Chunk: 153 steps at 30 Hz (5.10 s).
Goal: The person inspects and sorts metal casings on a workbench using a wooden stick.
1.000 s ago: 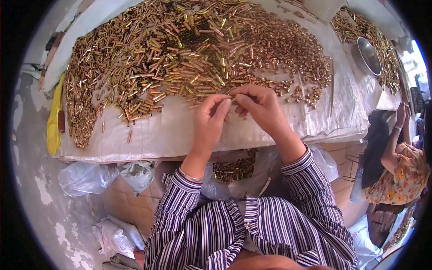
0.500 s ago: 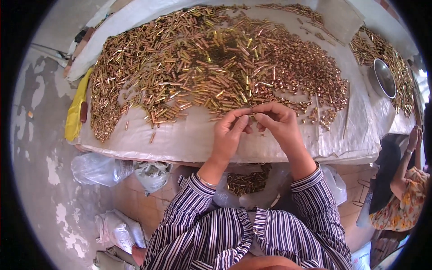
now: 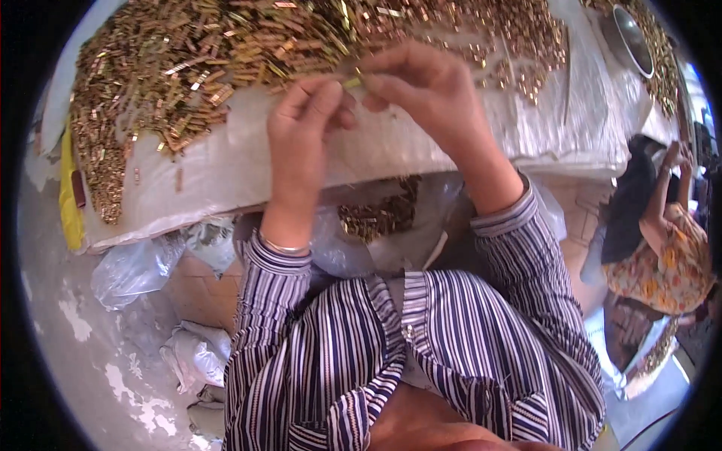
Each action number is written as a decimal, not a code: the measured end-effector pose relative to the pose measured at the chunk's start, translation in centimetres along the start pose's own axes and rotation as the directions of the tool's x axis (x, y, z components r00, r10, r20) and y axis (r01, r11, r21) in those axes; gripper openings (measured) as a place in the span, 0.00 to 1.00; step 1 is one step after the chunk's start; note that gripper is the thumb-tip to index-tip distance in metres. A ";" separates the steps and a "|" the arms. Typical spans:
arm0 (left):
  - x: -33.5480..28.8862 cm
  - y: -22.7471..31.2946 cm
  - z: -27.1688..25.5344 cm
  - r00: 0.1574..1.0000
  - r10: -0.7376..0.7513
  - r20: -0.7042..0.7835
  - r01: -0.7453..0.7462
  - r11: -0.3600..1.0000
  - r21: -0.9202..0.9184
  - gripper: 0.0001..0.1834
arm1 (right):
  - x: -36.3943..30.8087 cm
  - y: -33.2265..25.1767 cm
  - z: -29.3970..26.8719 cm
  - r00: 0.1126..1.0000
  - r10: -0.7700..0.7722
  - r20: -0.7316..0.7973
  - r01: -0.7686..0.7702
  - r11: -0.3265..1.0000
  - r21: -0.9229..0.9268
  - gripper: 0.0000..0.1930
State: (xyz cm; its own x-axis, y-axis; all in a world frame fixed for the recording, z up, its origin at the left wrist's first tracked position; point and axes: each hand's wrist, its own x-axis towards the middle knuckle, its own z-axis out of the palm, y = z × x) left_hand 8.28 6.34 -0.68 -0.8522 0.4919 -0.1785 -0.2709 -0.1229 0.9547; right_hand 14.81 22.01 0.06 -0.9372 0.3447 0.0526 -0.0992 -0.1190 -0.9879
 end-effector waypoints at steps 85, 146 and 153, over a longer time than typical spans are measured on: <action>1.3 0.3 -6.2 0.850 0.477 0.222 -0.352 0.204 0.913 0.10 | -0.7 2.9 1.1 0.878 -0.238 0.416 0.458 0.162 -0.874 0.08; -2.4 0.5 -3.0 0.957 -0.223 0.186 0.246 0.963 -0.112 0.10 | -2.3 2.6 3.2 0.940 0.077 0.331 -0.201 0.912 0.358 0.06; -0.3 0.3 -4.9 0.963 -0.251 0.095 0.268 0.878 -0.398 0.11 | 0.9 3.5 1.0 0.906 -0.396 0.146 0.354 0.523 -0.776 0.09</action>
State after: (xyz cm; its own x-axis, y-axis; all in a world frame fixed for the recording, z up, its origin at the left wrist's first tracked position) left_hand 6.22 1.97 -1.49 -0.7102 0.5868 -0.3890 -0.6442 -0.3187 0.6953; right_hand 13.33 20.97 -3.22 -0.8591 0.2232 0.4606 -0.1243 0.7820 -0.6107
